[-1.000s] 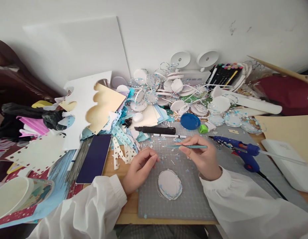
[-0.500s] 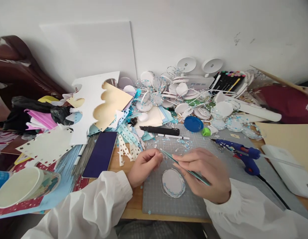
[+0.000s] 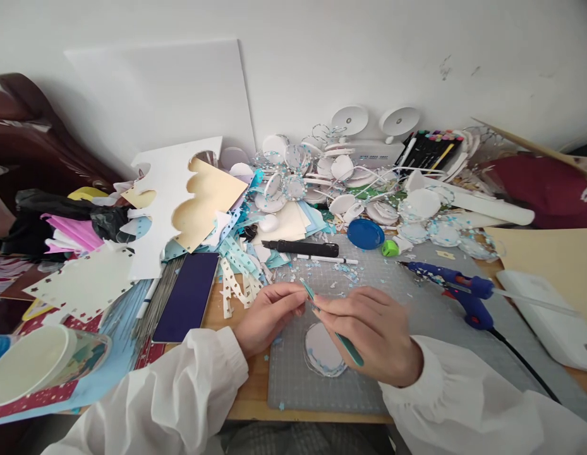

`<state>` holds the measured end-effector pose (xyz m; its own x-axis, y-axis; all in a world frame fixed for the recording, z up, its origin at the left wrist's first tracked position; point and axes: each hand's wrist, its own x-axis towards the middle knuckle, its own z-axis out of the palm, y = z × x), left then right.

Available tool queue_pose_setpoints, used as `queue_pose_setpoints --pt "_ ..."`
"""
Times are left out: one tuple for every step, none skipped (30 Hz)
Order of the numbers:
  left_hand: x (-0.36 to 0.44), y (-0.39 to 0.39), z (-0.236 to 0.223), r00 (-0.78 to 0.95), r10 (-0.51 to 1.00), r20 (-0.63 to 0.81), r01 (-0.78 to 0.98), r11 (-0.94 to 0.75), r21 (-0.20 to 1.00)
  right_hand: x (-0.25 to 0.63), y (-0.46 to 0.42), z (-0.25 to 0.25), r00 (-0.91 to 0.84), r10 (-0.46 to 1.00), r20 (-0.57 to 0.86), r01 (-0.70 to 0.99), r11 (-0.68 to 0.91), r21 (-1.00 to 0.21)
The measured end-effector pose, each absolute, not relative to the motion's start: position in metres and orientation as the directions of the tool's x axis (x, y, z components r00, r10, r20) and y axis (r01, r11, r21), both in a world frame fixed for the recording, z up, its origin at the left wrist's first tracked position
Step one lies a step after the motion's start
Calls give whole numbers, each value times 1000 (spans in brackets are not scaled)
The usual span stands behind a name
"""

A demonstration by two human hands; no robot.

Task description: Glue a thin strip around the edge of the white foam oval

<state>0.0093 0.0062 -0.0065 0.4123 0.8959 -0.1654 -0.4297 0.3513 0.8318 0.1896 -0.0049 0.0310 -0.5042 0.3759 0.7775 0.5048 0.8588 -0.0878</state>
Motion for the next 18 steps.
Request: queue_pose_setpoints --pt "9 6 -7 415 893 -173 -425 358 831 189 -4 31 -524 363 771 509 859 -58" --pt "9 6 -7 416 890 -184 -418 367 831 187 -4 31 -543 349 764 513 858 -27" --pt "10 6 -8 414 888 -200 -407 377 832 186 -3 31 -559 337 757 516 856 0" --pt "10 6 -8 409 886 -218 -395 388 833 185 -3 31 -569 326 755 521 853 24" --pt "10 5 -8 401 885 -236 -383 396 834 183 -2 31 -576 317 753 524 851 43" --pt "11 5 -9 391 885 -251 -375 402 835 182 -1 30 -579 313 753 527 848 53" --pt "11 4 -9 384 885 -262 -371 408 834 181 -1 30 -577 312 755 530 846 55" --pt "12 4 -9 381 884 -270 -373 415 830 180 0 29 -573 319 755 535 843 50" --pt "12 4 -8 384 880 -278 -377 425 823 179 0 28 -570 326 754 539 842 43" --pt "12 4 -8 389 876 -284 -385 435 814 179 0 26 -569 333 752 538 842 33" --pt "13 4 -7 396 871 -290 -391 445 805 178 0 24 -568 339 750 535 845 23" --pt "13 4 -6 403 866 -295 -393 455 799 178 0 22 -567 343 749 531 847 14" --pt "13 4 -6 408 863 -299 -392 461 796 178 0 20 -568 343 748 523 852 6" --pt "13 4 -5 408 862 -303 -387 463 797 177 -1 18 -570 343 746 513 858 -3" --pt "14 4 -4 405 862 -306 -379 462 802 177 -2 16 -569 343 747 503 864 -13" --pt "14 4 -4 400 863 -307 -367 458 809 176 -2 14 -565 344 750 495 869 -26" --pt "14 4 -4 393 866 -308 -355 452 818 176 -3 12 -559 348 753 485 874 -43" --pt "14 3 -4 385 871 -305 -345 443 828 175 -3 12 -553 352 755 472 879 -65"
